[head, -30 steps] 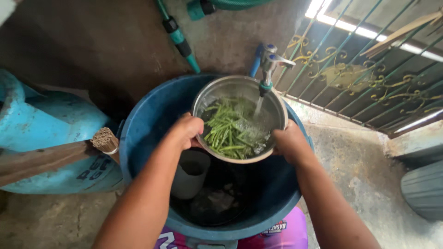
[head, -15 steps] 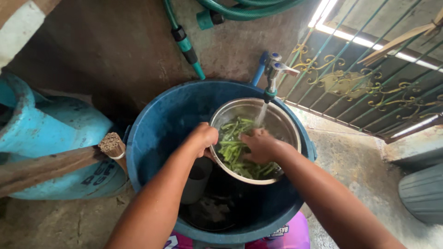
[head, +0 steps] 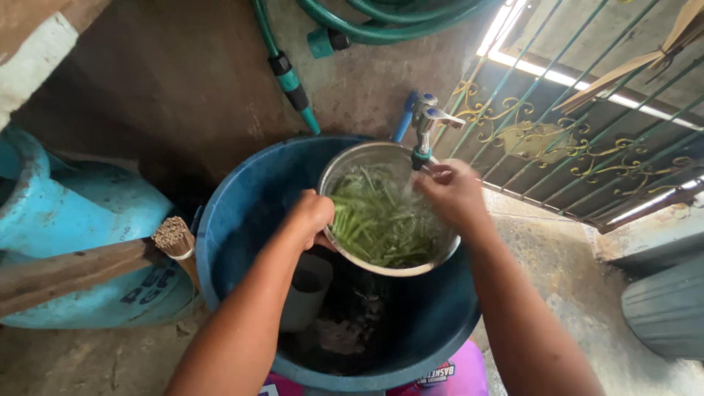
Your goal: The person carries a bowl of cut green beans to an outdoor faucet, washes the beans by hand under running water, and drains the water by tilting the bowl.
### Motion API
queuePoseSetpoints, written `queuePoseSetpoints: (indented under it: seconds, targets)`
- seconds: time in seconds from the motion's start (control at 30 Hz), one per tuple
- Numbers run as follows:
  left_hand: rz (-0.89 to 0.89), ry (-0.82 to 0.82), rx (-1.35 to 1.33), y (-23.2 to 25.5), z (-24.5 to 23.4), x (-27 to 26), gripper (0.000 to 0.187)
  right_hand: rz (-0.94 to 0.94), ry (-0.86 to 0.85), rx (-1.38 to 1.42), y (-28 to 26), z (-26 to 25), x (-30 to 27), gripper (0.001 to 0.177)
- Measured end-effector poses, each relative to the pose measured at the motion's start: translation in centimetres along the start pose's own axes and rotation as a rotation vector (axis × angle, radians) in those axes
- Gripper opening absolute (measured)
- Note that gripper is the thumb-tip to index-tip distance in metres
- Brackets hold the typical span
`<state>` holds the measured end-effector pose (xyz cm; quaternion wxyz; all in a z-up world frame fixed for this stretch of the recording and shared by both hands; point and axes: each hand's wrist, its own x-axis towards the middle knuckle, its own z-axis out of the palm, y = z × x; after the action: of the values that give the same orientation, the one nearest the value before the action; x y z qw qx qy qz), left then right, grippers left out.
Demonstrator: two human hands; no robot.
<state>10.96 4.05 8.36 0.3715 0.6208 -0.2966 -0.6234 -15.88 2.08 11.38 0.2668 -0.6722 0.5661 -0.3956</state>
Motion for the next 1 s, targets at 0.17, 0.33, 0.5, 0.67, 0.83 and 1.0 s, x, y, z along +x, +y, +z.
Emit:
queuePoseSetpoints:
  seconds: [0.17, 0.33, 0.5, 0.67, 0.83, 1.0]
  targets:
    - [0.058, -0.054, 0.002, 0.0, -0.8, 0.0, 0.041, -0.21, 0.364, -0.238, -5.4, -3.0, 3.2, 0.046]
    - [0.048, -0.002, -0.008, 0.4, -0.8, -0.5, 0.042, -0.411, 0.399, -0.702, -9.3, -1.9, 3.6, 0.049]
    - [0.063, -0.033, 0.006, -0.1, -0.8, 0.1, 0.041, -0.363, 0.458, -0.816, -10.9, 2.1, 3.2, 0.039]
    - [0.044, -0.038, 0.015, 0.0, -2.4, 1.4, 0.034, -0.165, 0.389, -0.329, -6.7, -0.1, 2.0, 0.043]
    - [0.033, -0.114, 0.127, 0.1, -4.8, 2.4, 0.034, 0.176, -0.217, 0.192, 0.2, -1.3, -4.9, 0.045]
    - [0.043, -0.07, 0.28, -0.1, -5.5, 1.7, 0.044, 1.048, -0.423, 0.7, 2.9, 0.3, -6.2, 0.036]
